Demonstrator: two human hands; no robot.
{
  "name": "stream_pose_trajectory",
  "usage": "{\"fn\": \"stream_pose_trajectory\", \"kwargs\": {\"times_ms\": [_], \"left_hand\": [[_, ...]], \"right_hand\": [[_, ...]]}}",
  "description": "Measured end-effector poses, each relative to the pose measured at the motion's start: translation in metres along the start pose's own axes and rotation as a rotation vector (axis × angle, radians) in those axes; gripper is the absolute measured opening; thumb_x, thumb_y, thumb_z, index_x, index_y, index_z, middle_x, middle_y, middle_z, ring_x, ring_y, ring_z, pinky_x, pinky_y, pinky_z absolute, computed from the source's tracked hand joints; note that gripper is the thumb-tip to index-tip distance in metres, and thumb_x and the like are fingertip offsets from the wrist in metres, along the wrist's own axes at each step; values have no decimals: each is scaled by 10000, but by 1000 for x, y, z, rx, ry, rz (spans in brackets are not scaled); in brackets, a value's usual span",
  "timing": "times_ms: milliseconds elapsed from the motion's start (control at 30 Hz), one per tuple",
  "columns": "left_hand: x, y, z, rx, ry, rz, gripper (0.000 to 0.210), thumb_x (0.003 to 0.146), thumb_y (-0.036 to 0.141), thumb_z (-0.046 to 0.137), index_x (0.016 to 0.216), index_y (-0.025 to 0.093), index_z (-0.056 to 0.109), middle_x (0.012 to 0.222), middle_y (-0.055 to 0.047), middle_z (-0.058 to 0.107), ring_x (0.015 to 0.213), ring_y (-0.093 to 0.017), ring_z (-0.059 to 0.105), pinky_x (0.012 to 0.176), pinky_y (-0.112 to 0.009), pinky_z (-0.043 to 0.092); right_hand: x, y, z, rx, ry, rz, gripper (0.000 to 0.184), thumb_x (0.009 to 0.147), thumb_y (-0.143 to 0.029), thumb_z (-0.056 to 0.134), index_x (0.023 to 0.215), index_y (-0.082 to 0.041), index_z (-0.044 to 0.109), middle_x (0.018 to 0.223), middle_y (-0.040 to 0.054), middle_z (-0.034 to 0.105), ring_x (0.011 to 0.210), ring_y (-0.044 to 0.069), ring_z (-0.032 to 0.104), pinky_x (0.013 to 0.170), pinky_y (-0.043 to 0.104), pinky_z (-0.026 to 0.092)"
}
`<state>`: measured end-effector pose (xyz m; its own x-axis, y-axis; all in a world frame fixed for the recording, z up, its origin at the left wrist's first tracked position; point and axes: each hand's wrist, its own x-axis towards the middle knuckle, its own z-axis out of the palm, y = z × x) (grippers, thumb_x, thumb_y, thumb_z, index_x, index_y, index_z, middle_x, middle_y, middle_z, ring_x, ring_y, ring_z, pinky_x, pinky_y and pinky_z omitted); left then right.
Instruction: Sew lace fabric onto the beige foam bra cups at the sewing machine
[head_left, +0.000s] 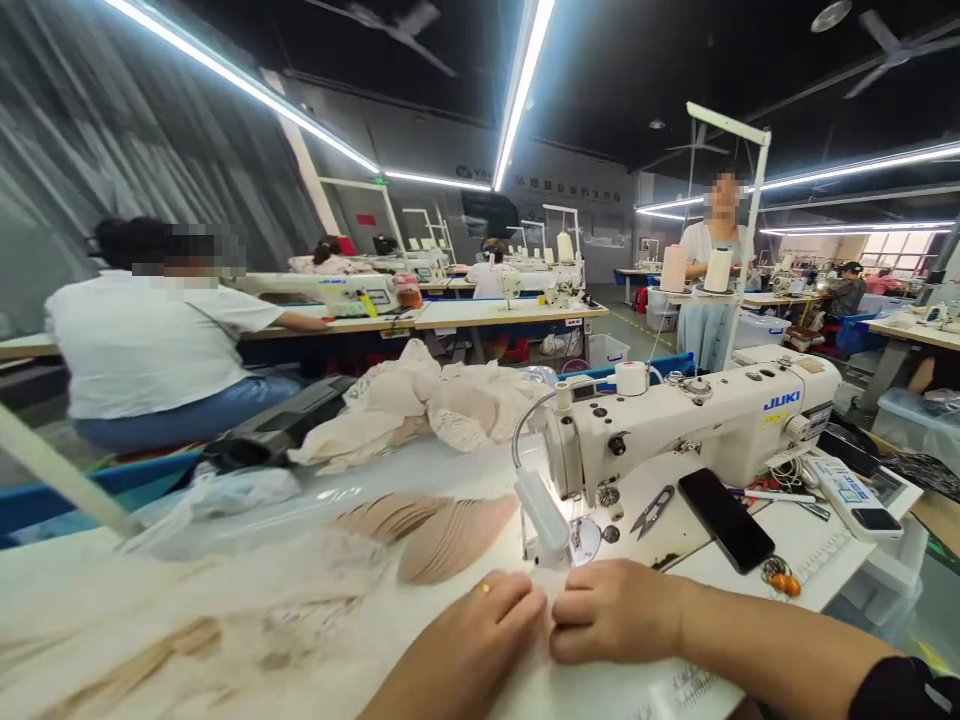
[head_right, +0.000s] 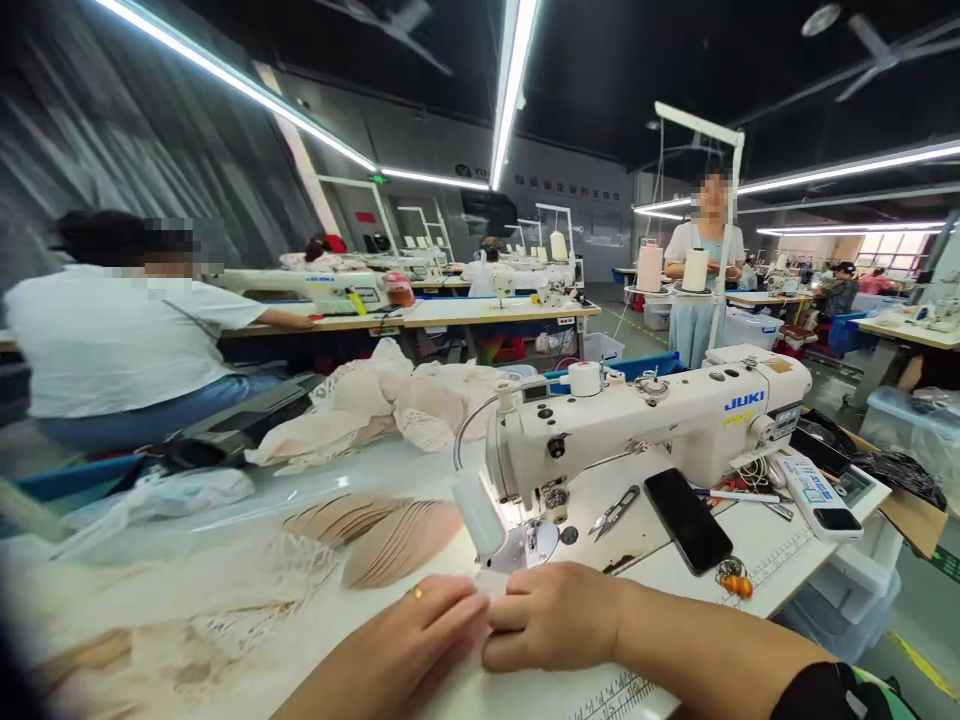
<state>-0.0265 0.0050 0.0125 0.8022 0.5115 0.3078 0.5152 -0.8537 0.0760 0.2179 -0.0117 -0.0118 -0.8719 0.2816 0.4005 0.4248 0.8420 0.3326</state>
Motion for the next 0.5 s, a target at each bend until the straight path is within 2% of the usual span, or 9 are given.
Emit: {"fn": "stream_pose_trajectory", "kwargs": {"times_ms": [67,133,267,300,400,500], "left_hand": [[13,2,-9,54,-105,-130,160,955,165,540,858,212,658,963,-74,711,818,-243,657,721,-358,521],[22,2,-13,95,-133,-134,90,944,189,588,874,200,643,944,-75,690,810,-248,630,703,-365,485],[25,6,-6,124,14,139,215,960,62,531,810,205,588,847,-40,658,748,-224,580,671,-356,427],[23,7,-3,123,41,156,242,965,50,527,784,204,572,821,-35,647,717,-216,564,650,-350,415],[14,12,4,104,85,86,248,984,75,549,771,201,557,821,-39,630,694,-210,544,616,-333,410],[10,13,7,53,132,99,248,989,49,511,798,201,558,877,-49,645,788,-228,580,703,-350,475]], "right_hand": [[-4,6,0,14,5,30,235,1077,-162,547,874,-222,650,824,-17,616,748,163,494,682,273,395],[-8,10,1,50,-8,92,225,1058,-124,554,876,-209,654,825,-14,623,760,163,499,678,274,385],[-17,11,2,162,-35,221,222,1031,-70,536,932,-211,675,901,2,683,835,168,550,702,272,403],[-19,11,1,201,-19,240,220,1025,-62,538,963,-214,685,941,9,710,866,172,568,725,277,420],[-24,12,-7,313,51,259,242,1006,-42,557,1061,-225,704,1047,22,765,957,185,602,806,295,464],[-24,13,-17,370,58,273,235,1008,-63,572,1068,-237,718,1010,24,756,942,189,589,802,301,471]]}}
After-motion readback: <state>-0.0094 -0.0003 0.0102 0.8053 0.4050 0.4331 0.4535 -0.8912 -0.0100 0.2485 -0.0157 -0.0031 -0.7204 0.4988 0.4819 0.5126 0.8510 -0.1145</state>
